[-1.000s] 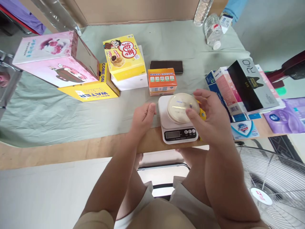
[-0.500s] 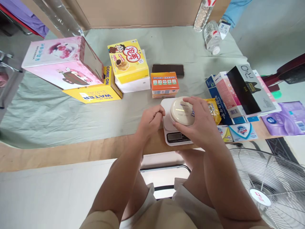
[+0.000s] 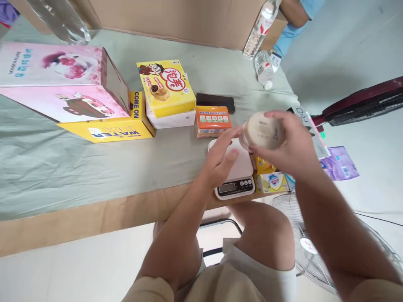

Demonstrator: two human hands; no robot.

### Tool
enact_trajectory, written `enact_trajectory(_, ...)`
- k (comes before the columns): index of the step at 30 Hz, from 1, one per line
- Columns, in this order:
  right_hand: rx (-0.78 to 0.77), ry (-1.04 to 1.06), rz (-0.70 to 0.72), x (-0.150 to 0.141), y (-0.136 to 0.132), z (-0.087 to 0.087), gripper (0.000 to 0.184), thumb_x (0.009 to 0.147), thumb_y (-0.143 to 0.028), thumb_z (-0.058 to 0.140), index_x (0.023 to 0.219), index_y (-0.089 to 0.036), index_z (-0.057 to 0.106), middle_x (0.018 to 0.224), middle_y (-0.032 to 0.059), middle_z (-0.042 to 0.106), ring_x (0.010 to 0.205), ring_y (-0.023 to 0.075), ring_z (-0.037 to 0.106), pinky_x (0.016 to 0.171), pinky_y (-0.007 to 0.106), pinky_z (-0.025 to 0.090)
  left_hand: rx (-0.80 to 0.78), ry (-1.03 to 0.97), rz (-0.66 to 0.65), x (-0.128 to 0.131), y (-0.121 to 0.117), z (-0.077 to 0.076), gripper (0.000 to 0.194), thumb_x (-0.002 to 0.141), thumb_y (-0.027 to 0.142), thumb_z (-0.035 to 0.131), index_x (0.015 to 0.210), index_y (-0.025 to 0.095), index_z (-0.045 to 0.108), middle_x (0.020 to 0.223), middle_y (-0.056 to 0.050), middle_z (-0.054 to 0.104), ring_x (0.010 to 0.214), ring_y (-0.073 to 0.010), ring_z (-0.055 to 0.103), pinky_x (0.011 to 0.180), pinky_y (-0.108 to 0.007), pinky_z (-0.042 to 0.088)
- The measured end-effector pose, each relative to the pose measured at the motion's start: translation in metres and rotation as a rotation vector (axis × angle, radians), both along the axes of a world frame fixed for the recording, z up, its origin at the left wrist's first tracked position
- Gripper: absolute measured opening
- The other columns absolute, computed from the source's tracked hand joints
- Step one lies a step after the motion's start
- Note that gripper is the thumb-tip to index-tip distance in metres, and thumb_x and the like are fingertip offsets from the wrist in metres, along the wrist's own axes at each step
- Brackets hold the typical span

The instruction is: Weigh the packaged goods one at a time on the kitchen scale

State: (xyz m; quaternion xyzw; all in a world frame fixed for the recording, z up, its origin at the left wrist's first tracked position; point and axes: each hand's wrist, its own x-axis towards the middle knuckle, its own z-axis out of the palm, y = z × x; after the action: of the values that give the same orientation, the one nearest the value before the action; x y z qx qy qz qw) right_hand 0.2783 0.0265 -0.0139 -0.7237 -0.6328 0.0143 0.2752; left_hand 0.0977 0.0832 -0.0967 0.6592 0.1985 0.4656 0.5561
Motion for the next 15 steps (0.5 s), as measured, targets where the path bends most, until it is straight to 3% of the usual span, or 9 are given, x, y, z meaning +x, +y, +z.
enact_trajectory(5, -0.237, -0.193, 0.103, 0.038, 0.066, 0.032, 0.09, 0.062, -0.046, 0.089, 0.144, -0.025, 0.058, 0.138, 0.0157, 0.064, 0.134, 0.0425, 0.062, 0.116, 0.065, 0.052, -0.151, -0.036, -0.029, 0.021, 0.004, -0.002, 0.07, 0.099, 0.074, 0.045, 0.148, 0.025, 0.056, 0.162, -0.013, 0.057, 0.152, -0.0342, 0.053, 0.127, -0.052, 0.043)
enact_trajectory(7, -0.355, -0.293, 0.129, 0.049, 0.09, 0.034, 0.093, 0.062, -0.045, 0.089, 0.148, -0.028, 0.057, 0.146, 0.0162, 0.06, 0.129, 0.0422, 0.064, 0.113, 0.063, 0.053, -0.337, -0.051, -0.071, 0.028, 0.004, -0.002, 0.063, 0.1, 0.067, 0.045, 0.147, 0.027, 0.055, 0.165, -0.01, 0.055, 0.154, -0.0316, 0.052, 0.13, -0.051, 0.041)
enact_trajectory(11, -0.539, -0.505, 0.207, 0.067, 0.119, 0.021, 0.099, 0.06, -0.05, 0.088, 0.153, -0.032, 0.056, 0.154, 0.0142, 0.057, 0.115, 0.0401, 0.07, 0.101, 0.059, 0.057, -0.866, -0.184, -0.18, 0.037, 0.006, 0.001, 0.051, 0.106, 0.054, 0.029, 0.143, 0.029, 0.054, 0.166, -0.006, 0.056, 0.155, -0.0236, 0.056, 0.129, -0.045, 0.046)
enact_trajectory(15, -0.606, -0.578, 0.29, 0.084, 0.131, 0.002, 0.103, 0.054, -0.051, 0.092, 0.15, -0.032, 0.06, 0.145, 0.0126, 0.066, 0.1, 0.0346, 0.072, 0.099, 0.057, 0.056, -0.991, -0.231, -0.195, 0.039, 0.008, 0.007, 0.049, 0.106, 0.055, 0.028, 0.135, 0.03, 0.059, 0.164, -0.003, 0.058, 0.155, -0.0225, 0.056, 0.122, -0.039, 0.053)
